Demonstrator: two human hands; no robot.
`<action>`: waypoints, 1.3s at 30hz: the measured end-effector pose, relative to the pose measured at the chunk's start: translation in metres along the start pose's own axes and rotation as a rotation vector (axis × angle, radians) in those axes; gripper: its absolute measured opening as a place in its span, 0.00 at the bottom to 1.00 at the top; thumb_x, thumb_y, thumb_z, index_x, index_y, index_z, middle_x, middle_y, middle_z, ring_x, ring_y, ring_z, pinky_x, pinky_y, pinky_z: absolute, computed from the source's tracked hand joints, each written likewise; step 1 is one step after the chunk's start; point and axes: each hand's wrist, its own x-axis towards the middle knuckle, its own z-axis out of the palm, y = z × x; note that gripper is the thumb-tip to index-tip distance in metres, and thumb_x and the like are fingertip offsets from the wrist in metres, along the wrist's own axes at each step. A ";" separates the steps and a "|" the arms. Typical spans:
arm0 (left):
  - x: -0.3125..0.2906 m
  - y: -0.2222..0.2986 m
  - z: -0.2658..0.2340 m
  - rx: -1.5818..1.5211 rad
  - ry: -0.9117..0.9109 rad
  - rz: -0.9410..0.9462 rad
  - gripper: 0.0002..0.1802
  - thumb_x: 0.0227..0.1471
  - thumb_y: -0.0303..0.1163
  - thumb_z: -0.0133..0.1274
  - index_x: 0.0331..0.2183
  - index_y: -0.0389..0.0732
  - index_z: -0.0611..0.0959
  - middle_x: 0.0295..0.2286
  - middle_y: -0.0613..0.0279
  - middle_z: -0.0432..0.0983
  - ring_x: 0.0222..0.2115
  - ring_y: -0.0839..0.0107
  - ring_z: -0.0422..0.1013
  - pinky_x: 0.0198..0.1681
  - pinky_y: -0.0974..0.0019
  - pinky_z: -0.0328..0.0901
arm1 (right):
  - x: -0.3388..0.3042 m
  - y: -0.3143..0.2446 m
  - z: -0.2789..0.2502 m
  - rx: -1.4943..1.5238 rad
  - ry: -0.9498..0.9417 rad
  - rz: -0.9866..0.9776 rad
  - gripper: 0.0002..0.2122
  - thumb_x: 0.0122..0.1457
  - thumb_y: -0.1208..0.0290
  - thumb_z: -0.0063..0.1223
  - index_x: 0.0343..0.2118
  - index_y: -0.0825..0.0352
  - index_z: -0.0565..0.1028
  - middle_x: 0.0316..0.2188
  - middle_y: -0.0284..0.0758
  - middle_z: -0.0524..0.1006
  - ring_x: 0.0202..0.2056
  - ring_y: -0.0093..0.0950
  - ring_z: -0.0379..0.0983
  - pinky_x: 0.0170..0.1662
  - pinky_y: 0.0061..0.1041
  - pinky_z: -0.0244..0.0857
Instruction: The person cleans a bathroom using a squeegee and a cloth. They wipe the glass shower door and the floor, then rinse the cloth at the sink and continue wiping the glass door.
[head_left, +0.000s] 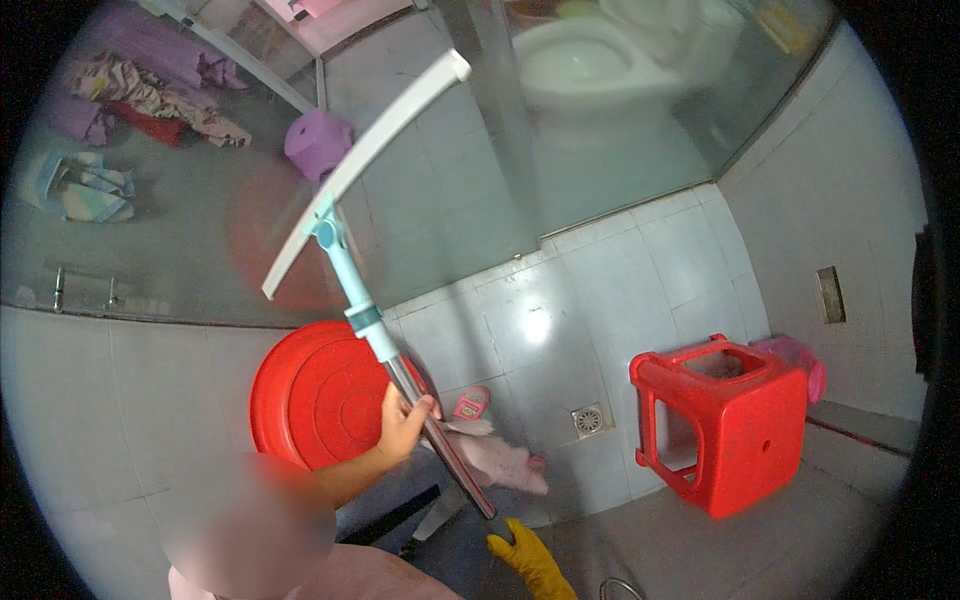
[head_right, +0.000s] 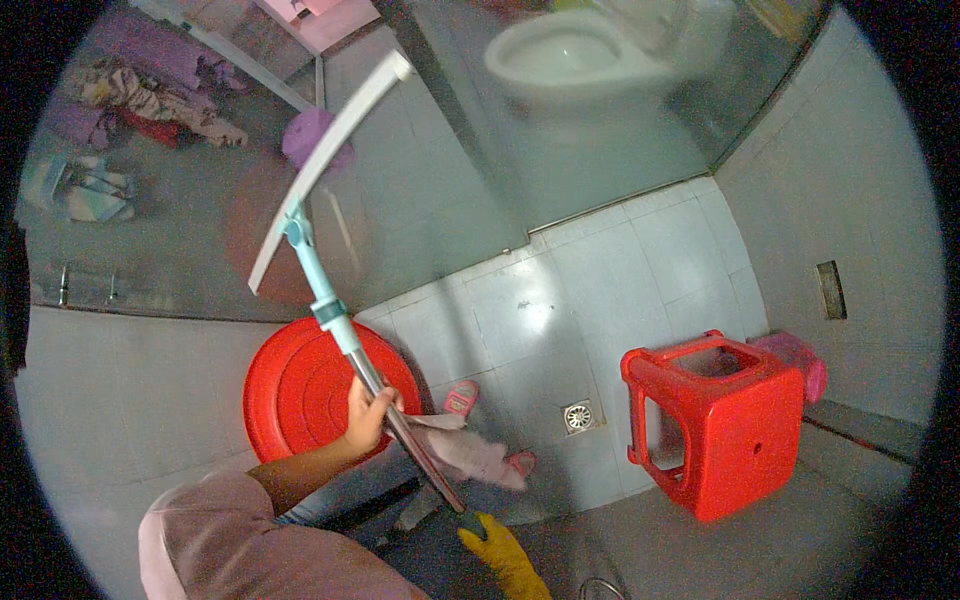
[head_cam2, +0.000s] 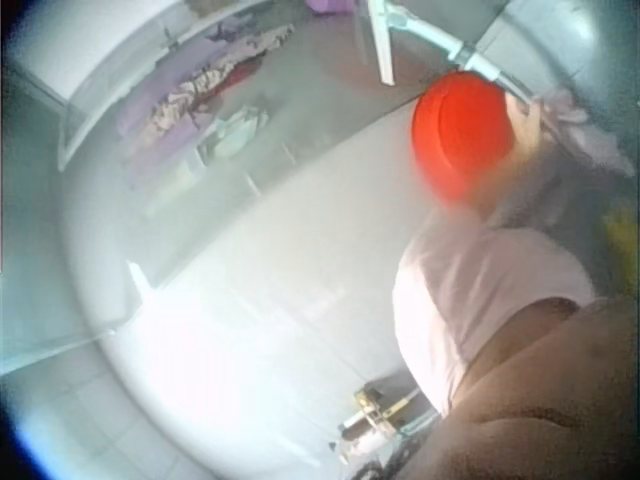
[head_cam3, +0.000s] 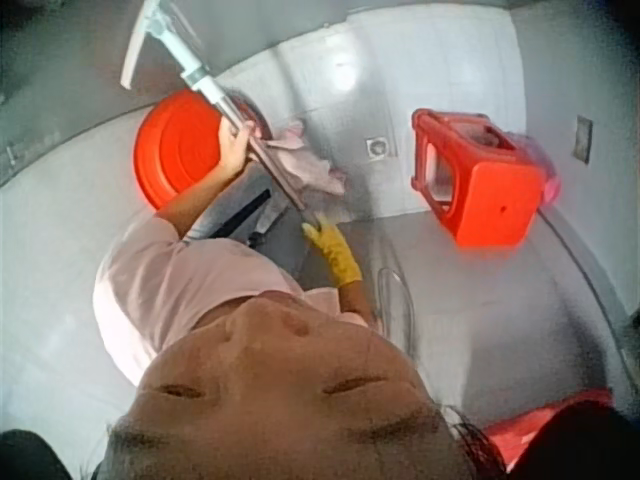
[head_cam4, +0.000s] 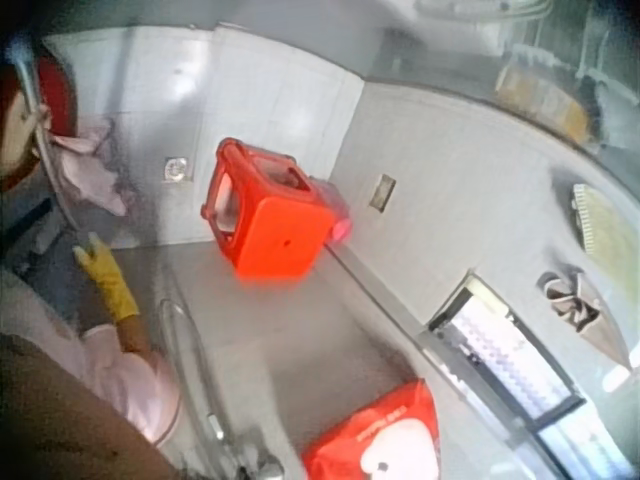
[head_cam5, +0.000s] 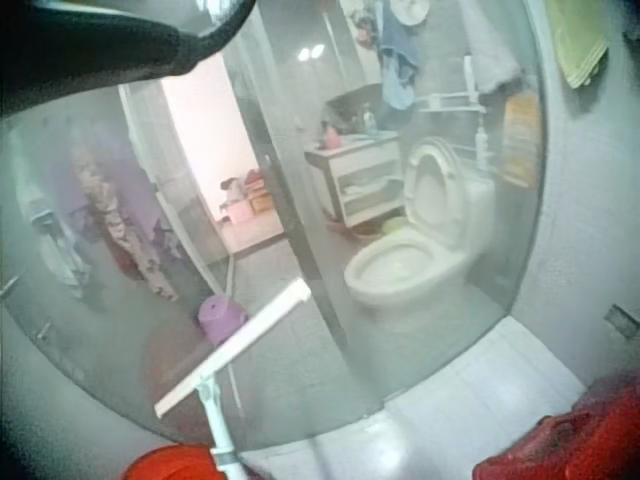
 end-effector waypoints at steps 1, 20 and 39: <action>0.004 0.009 0.004 -0.004 0.023 -0.016 0.09 0.50 0.24 0.42 0.34 0.39 0.61 0.18 0.60 0.65 0.17 0.71 0.67 0.19 0.70 0.63 | 0.002 -0.019 0.000 -0.012 -0.009 -0.058 0.23 0.48 0.56 0.55 0.43 0.68 0.68 0.35 0.39 0.74 0.37 0.32 0.70 0.41 0.27 0.61; 0.075 -0.151 -0.019 0.287 0.120 0.091 0.07 0.47 0.21 0.43 0.31 0.37 0.63 0.18 0.64 0.64 0.15 0.74 0.65 0.16 0.70 0.62 | 0.157 0.081 0.009 -0.334 0.018 0.070 0.35 0.44 0.43 0.51 0.48 0.69 0.66 0.39 0.50 0.72 0.43 0.44 0.68 0.46 0.34 0.61; 0.073 -0.142 -0.010 0.447 0.186 0.074 0.08 0.46 0.21 0.46 0.29 0.37 0.64 0.18 0.64 0.64 0.17 0.74 0.65 0.19 0.70 0.62 | 0.183 0.116 0.033 -0.093 0.029 -0.049 0.18 0.47 0.54 0.55 0.32 0.64 0.73 0.20 0.32 0.74 0.21 0.24 0.70 0.26 0.25 0.63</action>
